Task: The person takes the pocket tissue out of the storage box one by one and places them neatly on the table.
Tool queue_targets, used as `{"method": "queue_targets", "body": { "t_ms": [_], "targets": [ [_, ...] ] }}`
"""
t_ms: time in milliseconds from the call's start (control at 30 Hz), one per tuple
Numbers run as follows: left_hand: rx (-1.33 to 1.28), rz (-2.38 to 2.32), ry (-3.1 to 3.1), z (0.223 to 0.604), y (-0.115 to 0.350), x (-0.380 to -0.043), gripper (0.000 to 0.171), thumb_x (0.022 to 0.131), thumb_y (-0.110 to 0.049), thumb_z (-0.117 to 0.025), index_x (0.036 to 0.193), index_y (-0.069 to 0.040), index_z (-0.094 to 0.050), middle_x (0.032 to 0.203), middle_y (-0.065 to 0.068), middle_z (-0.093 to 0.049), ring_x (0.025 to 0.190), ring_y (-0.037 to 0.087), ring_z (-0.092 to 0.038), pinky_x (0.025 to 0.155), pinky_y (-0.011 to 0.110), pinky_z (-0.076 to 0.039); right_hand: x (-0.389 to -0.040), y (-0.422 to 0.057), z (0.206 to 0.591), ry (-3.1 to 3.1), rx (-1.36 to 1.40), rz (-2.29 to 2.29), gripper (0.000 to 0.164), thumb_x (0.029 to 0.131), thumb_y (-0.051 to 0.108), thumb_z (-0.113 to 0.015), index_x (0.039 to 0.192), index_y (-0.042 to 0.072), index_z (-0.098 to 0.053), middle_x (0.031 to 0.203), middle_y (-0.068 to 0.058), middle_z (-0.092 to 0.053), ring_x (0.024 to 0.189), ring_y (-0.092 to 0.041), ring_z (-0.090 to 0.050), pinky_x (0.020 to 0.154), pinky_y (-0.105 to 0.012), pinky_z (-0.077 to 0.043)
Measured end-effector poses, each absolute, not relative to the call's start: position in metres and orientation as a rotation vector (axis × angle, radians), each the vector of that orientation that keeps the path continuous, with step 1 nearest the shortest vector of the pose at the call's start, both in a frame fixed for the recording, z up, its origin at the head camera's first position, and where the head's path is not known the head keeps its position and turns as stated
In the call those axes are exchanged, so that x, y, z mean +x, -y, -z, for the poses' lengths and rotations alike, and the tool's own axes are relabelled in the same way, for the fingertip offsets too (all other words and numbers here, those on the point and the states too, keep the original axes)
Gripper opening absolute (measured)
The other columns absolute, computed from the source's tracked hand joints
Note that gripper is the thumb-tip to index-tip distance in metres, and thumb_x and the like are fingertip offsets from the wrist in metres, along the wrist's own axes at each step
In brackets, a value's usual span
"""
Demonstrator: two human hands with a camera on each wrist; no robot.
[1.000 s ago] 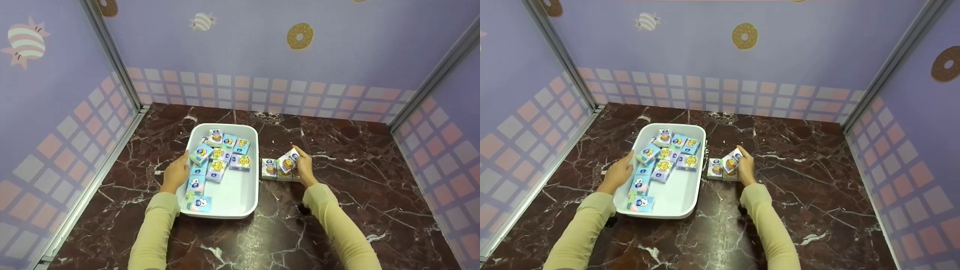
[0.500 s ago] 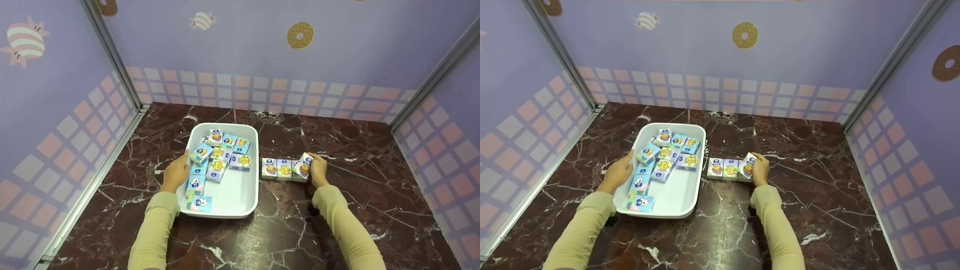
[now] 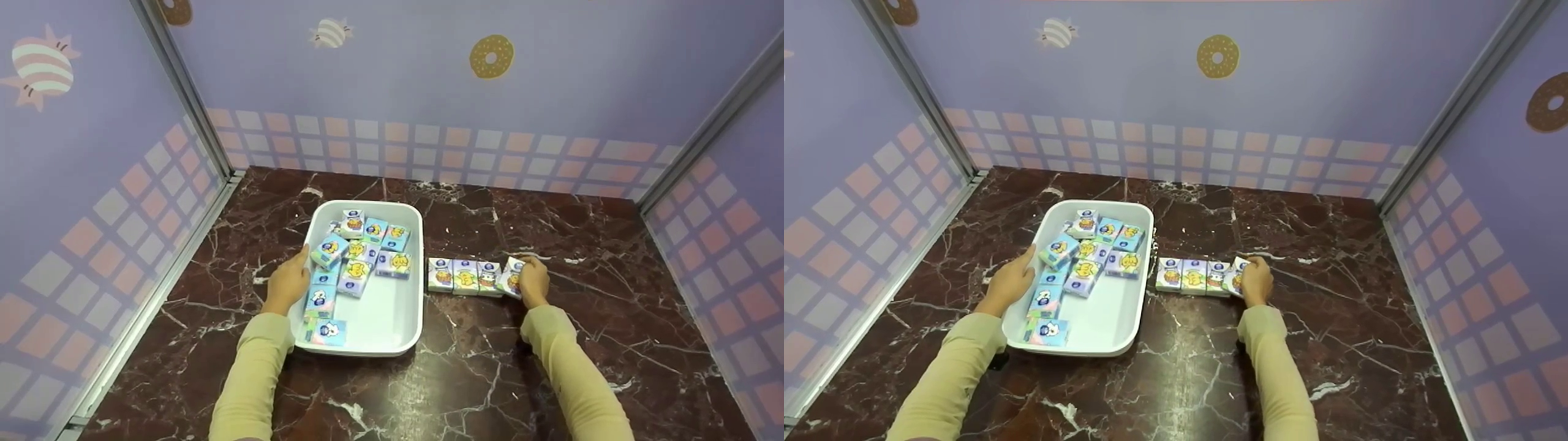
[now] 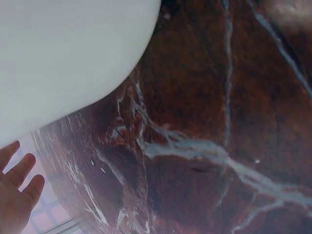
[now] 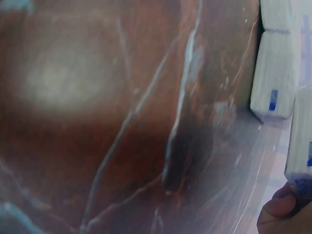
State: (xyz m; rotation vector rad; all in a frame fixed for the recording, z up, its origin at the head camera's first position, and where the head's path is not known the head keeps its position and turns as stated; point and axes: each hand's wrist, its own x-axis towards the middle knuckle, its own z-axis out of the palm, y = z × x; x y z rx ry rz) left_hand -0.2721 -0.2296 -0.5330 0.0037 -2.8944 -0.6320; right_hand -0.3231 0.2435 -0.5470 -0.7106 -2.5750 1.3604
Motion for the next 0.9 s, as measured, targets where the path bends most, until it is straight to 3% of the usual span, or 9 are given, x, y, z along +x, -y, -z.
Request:
{"method": "queue_targets", "body": {
  "t_ms": [433,667,900],
  "targets": [
    [-0.026,0.612,2.864,0.535,0.23,-0.272,0.051,0.085,-0.01,-0.042,0.136,-0.009,-0.035,0.127,0.015,-0.049,0.108,0.039,-0.05,0.086,0.049,-0.041,-0.323,-0.261,0.553,2.728,-0.741,-1.231,0.039,0.086,0.021,-0.026,0.11,0.012,-0.055,0.108,-0.015,-0.057,0.095,-0.031,-0.052,0.078,-0.047,-0.039],
    [-0.022,0.621,2.848,0.535,0.23,-0.272,0.052,0.085,-0.01,-0.044,0.136,-0.009,-0.036,0.127,0.015,-0.049,0.109,0.038,-0.05,0.088,0.048,-0.04,-0.321,-0.262,0.559,2.691,-0.57,-1.234,0.04,0.082,0.012,-0.04,0.119,0.005,-0.051,0.112,-0.018,-0.055,0.099,-0.033,-0.052,0.084,-0.046,-0.038],
    [-0.014,0.625,2.844,0.534,0.229,-0.271,0.051,0.085,-0.01,-0.045,0.135,-0.01,-0.037,0.127,0.015,-0.05,0.108,0.038,-0.051,0.086,0.048,-0.041,-0.32,-0.257,0.562,2.658,-0.487,-1.25,0.039,0.073,0.003,-0.048,0.111,-0.001,-0.056,0.101,-0.021,-0.058,0.089,-0.031,-0.054,0.077,-0.04,-0.04]
  ]
}}
